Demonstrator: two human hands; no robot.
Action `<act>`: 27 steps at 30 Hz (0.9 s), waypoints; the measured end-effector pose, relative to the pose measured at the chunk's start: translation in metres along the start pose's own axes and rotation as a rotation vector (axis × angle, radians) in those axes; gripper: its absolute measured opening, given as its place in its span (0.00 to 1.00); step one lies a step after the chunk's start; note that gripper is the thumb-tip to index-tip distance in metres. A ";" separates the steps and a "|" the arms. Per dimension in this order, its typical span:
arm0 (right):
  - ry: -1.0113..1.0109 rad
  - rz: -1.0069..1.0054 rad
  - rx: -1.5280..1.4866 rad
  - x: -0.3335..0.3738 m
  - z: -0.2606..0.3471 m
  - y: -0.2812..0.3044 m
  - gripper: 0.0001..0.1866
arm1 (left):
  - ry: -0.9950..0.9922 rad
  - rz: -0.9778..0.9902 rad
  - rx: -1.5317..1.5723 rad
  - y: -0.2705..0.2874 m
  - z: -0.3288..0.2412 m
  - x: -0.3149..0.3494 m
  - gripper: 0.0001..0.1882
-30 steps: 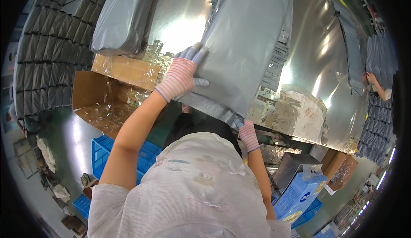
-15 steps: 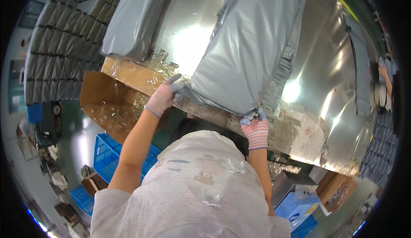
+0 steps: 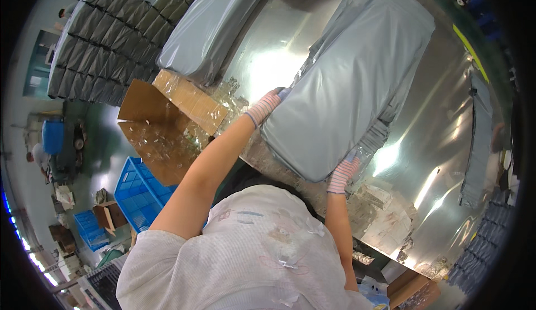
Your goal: The person places a pack of tissues into a gray shipping bag, folds the bag tightly around the pack by hand, and smooths the surface to remove air. They then place the completed package onto a stack on the work table and repeat the process with another pack of tissues from a nearby box.
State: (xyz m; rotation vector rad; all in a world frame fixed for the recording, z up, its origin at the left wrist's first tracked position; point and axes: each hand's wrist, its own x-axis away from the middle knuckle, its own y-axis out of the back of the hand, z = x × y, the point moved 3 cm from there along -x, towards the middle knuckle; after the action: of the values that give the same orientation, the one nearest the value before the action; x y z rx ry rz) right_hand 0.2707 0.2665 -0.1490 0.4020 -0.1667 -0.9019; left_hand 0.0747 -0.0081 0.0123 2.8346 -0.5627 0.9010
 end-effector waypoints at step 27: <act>0.179 0.995 -0.549 0.127 0.413 -0.179 0.50 | -0.403 -0.250 0.535 0.286 -0.082 0.173 0.41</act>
State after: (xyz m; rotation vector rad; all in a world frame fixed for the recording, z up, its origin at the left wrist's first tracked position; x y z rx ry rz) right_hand 0.0915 -0.0440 0.1514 -0.1349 0.0576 0.0915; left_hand 0.0527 -0.3085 0.1782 3.4931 0.0260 0.4870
